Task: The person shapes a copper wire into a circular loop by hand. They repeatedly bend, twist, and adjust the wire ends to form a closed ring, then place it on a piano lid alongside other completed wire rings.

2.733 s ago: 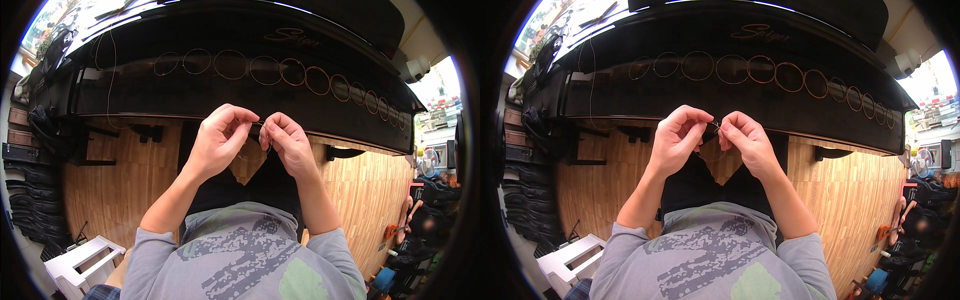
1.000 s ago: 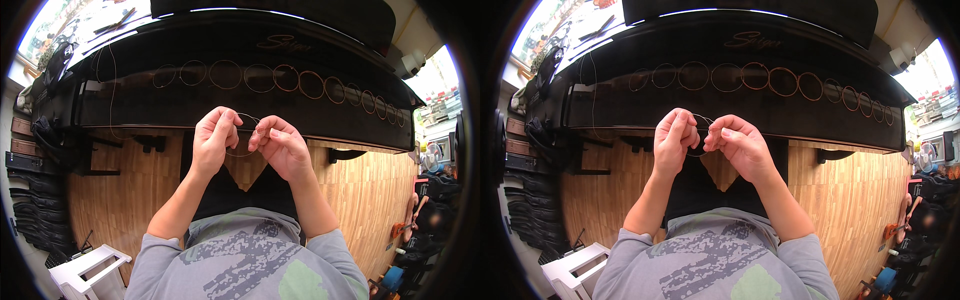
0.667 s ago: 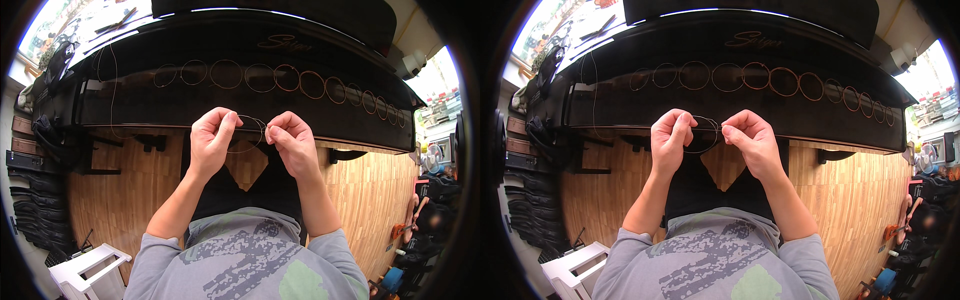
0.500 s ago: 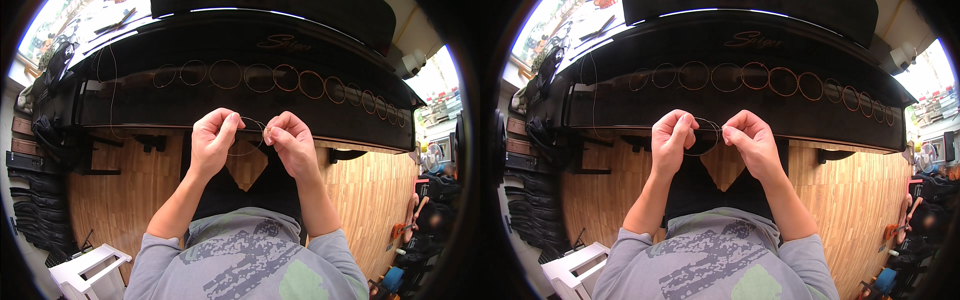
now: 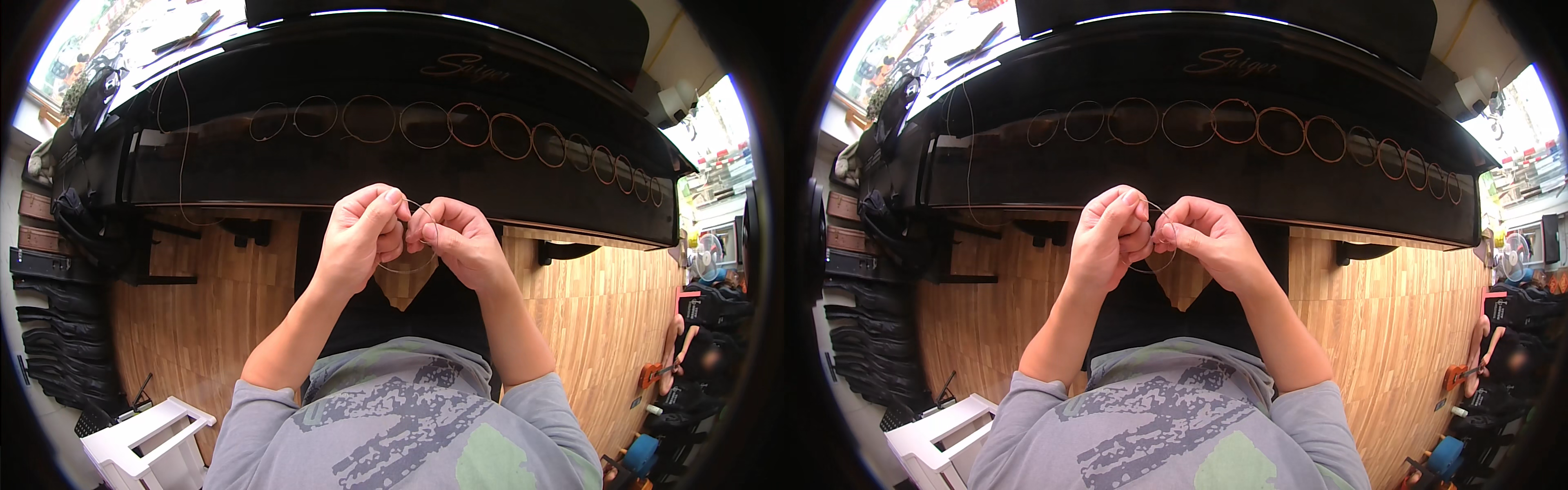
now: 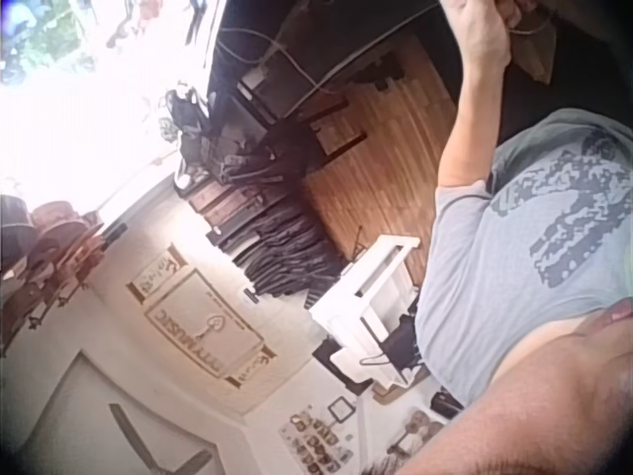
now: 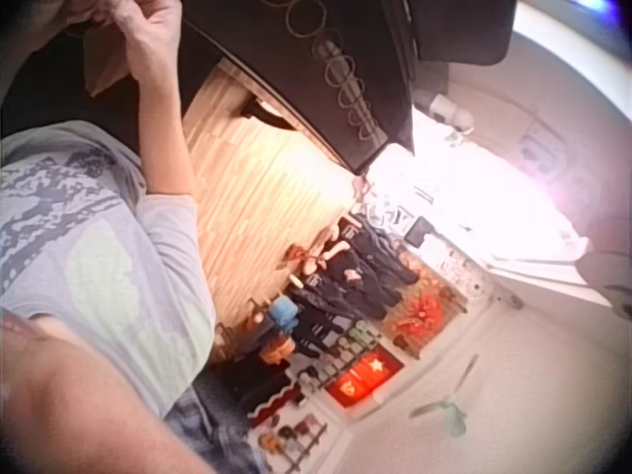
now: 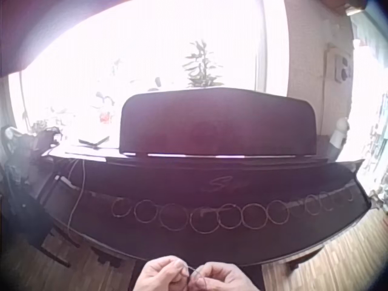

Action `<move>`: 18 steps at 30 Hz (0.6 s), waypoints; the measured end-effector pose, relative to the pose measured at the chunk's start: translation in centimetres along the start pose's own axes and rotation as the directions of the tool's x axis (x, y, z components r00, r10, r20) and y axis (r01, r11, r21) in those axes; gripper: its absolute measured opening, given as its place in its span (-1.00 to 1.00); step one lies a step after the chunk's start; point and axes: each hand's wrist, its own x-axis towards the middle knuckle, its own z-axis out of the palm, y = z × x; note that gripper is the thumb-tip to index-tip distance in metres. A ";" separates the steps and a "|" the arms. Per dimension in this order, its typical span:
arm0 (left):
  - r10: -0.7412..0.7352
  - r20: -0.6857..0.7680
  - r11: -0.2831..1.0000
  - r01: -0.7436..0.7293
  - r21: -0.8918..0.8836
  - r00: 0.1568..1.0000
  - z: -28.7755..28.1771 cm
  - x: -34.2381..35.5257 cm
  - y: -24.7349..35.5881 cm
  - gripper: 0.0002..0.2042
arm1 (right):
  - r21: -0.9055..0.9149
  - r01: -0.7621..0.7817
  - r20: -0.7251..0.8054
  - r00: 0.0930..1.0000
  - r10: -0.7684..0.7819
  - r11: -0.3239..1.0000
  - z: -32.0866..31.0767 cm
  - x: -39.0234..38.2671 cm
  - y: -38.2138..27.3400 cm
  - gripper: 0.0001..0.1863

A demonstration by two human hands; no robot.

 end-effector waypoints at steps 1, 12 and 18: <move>0.000 0.009 1.000 0.000 0.031 1.000 -0.1 -0.1 0.2 -0.78 | -0.044 0.020 -0.020 1.000 -0.020 0.999 -0.1 0.1 0.0 -0.90; 0.095 -0.066 0.965 -0.076 0.252 0.993 -1.1 0.2 0.3 -0.78 | -0.650 0.169 -0.213 0.895 -0.392 0.740 -0.8 -0.4 -0.2 -0.90; 0.152 -0.158 0.970 -0.116 0.216 0.976 -1.0 0.2 -0.2 -0.78 | -0.717 0.259 -0.167 0.837 -0.521 0.647 -0.3 -0.4 0.1 -0.90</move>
